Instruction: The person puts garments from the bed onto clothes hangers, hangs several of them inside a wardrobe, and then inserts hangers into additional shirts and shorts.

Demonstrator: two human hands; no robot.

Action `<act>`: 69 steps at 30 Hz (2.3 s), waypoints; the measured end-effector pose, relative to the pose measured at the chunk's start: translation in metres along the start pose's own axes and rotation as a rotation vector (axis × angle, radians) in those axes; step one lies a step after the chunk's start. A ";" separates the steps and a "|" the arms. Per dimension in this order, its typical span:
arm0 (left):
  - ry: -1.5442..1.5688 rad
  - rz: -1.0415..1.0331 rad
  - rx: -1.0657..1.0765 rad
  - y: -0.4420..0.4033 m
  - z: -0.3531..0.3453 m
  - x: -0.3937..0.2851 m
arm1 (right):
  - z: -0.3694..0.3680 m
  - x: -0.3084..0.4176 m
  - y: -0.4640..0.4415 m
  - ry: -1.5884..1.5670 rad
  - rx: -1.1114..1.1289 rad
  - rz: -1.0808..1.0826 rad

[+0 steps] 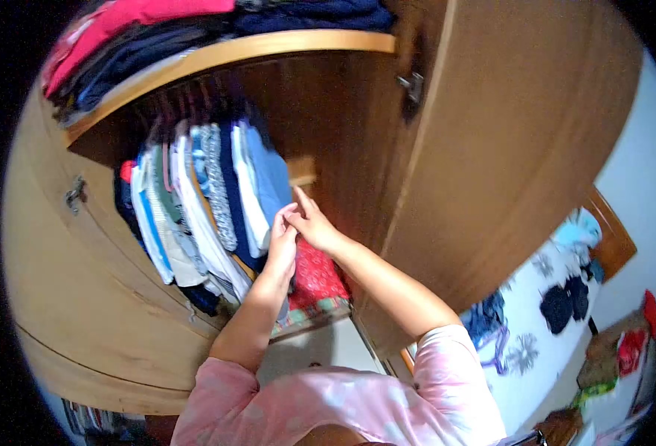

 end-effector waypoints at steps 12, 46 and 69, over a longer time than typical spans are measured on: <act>-0.011 0.583 0.484 0.258 -0.166 0.171 | 0.112 -0.047 0.370 -0.163 -0.277 -0.360; -1.471 0.665 1.148 0.358 -0.383 0.648 | 0.363 -0.335 0.881 -0.689 -1.508 -1.283; -1.512 1.001 1.564 0.386 -0.274 0.839 | 0.391 -0.557 0.929 0.418 -0.887 -1.737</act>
Point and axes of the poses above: each hand's wrist, its own y-axis away from the middle knuckle, its own z-axis out of the back of the hand, x = y × z, the point moved 10 cm from there along -y, towards the middle knuckle, and after that the axes turned 4 degrees about y, right-handed, at the moved point
